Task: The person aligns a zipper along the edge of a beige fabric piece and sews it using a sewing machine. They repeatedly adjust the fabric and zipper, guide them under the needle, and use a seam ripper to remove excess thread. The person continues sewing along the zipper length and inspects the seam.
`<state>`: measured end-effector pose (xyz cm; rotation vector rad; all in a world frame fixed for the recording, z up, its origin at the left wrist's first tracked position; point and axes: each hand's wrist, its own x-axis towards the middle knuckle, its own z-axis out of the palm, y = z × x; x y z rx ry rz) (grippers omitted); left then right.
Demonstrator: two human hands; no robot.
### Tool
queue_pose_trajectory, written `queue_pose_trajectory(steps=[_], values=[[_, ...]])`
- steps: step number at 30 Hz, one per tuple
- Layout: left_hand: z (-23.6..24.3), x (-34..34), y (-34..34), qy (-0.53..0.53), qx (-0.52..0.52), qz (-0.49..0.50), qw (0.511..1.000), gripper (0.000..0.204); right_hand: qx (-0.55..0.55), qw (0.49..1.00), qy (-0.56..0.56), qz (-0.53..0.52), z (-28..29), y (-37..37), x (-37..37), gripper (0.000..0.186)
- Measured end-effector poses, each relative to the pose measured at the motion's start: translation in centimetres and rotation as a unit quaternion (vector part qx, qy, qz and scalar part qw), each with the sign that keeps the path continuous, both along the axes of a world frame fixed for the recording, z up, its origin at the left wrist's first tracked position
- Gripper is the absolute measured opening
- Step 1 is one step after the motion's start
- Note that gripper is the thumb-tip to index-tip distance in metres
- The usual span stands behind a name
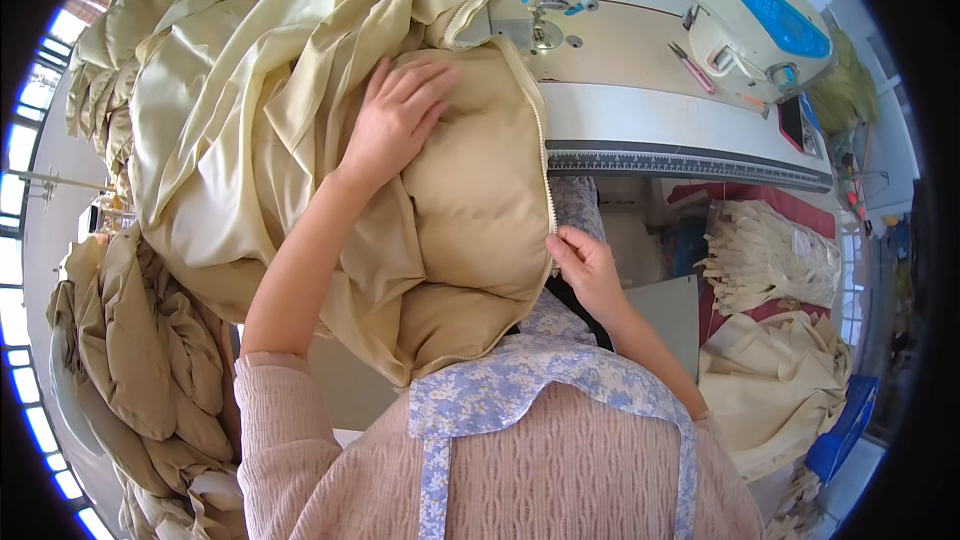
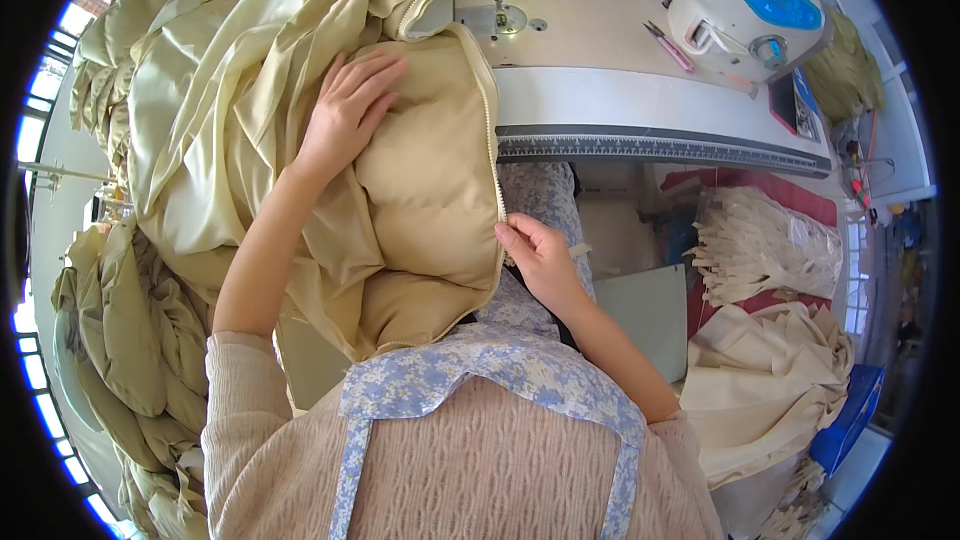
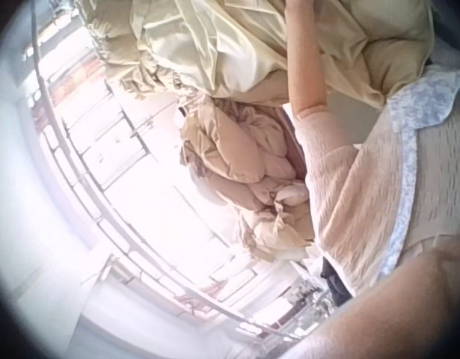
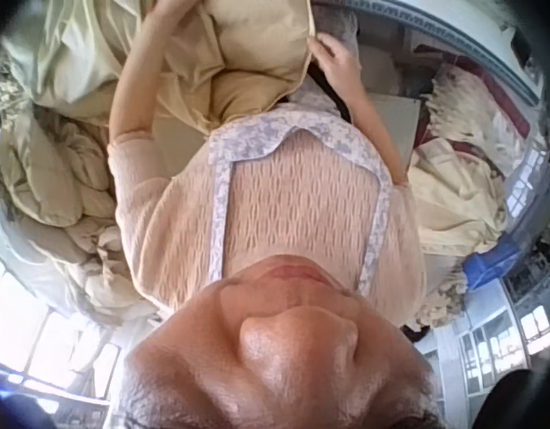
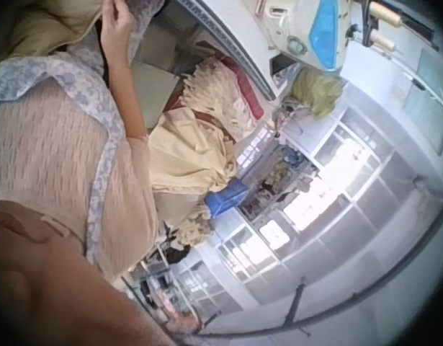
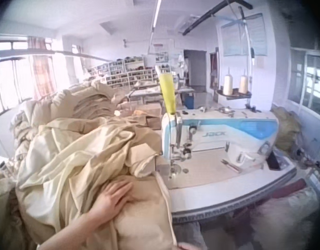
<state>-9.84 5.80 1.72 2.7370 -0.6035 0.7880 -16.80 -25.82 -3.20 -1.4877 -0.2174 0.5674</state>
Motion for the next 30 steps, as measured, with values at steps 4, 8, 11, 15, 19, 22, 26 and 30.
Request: queue_pose_trajectory(steps=[4,8,11,15,19,22,26,30], values=[[0.8,2.5,-7.1,0.096,-0.018,-0.290,0.952,0.037,-0.040,0.999,-0.029,-0.017,-1.4,-2.1,-2.4,0.025],[2.9,5.4,-9.8,0.161,0.090,-0.362,0.914,0.019,-0.039,0.998,-0.027,-0.041,-1.6,-2.4,-3.2,0.025],[5.5,6.4,-9.7,0.308,0.130,-0.322,0.886,0.014,0.011,0.997,0.000,-0.075,-1.2,-1.5,-2.7,0.025],[8.7,6.3,-9.6,0.408,0.113,-0.212,0.881,0.021,-0.062,0.994,-0.061,-0.070,-1.0,-0.6,-1.2,0.024],[10.7,7.3,-9.3,0.501,0.073,-0.187,0.842,0.024,0.041,0.999,0.002,0.005,-1.0,-0.9,0.0,0.021],[10.8,8.0,-8.9,0.493,0.069,-0.227,0.837,0.024,0.088,0.988,0.106,0.064,-1.3,-1.7,0.1,0.020],[10.6,8.3,-8.5,0.450,0.100,-0.230,0.857,0.021,0.053,0.995,0.052,0.070,-2.1,-2.1,-0.7,0.019],[11.6,8.8,-7.7,0.405,0.097,-0.212,0.884,0.019,-0.025,0.991,0.065,0.117,-2.9,-2.5,-1.9,0.020]])
